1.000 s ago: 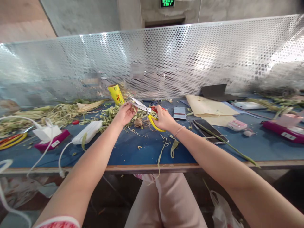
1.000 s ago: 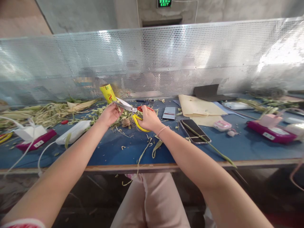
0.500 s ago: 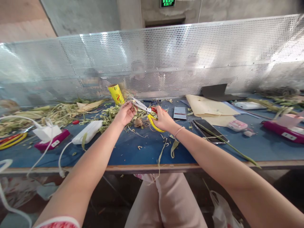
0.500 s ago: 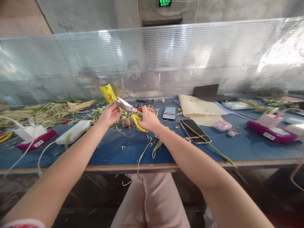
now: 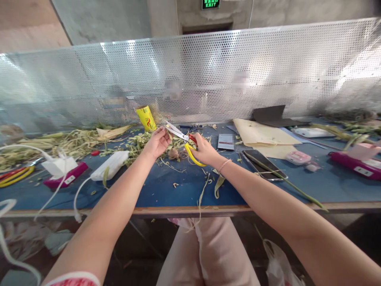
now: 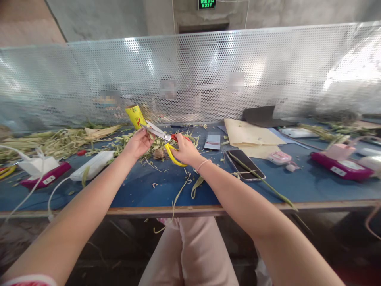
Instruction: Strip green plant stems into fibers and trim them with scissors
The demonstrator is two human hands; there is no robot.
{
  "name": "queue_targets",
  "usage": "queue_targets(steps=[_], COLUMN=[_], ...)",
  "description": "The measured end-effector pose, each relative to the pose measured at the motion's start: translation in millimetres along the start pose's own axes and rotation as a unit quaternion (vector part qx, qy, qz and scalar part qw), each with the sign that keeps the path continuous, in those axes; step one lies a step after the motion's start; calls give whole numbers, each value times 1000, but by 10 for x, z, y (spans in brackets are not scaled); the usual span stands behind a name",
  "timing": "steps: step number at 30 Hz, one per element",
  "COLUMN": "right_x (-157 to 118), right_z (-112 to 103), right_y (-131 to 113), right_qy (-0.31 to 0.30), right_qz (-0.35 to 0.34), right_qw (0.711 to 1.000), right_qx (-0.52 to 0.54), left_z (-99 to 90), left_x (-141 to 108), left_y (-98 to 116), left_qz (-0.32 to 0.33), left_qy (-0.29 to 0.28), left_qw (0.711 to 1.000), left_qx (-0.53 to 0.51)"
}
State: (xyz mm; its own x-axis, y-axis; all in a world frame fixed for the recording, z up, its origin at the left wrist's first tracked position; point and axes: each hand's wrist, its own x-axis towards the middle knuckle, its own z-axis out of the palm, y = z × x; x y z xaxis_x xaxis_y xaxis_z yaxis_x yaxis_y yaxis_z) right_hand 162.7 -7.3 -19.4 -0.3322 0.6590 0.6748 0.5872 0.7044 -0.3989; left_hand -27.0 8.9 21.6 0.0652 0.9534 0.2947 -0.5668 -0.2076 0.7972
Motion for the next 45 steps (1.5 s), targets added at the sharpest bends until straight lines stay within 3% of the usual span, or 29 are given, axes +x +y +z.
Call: queue_targets(steps=[17,38,45], right_x=[1,34,72], right_z=[-16,-23,-47], right_y=[-22,-50,-4], right_qy=[-27,-13,-16], right_qz=[22,55,131], right_qw=[999,997,990], right_qx=[28,44,45], left_z=[24,10,5], left_x=[-6,10,19], left_y=[14,23,24], left_qz=[-2,3,6], left_qy=[5,11,23], left_qw=[999,999,1000], left_qx=[-40,-31,-21])
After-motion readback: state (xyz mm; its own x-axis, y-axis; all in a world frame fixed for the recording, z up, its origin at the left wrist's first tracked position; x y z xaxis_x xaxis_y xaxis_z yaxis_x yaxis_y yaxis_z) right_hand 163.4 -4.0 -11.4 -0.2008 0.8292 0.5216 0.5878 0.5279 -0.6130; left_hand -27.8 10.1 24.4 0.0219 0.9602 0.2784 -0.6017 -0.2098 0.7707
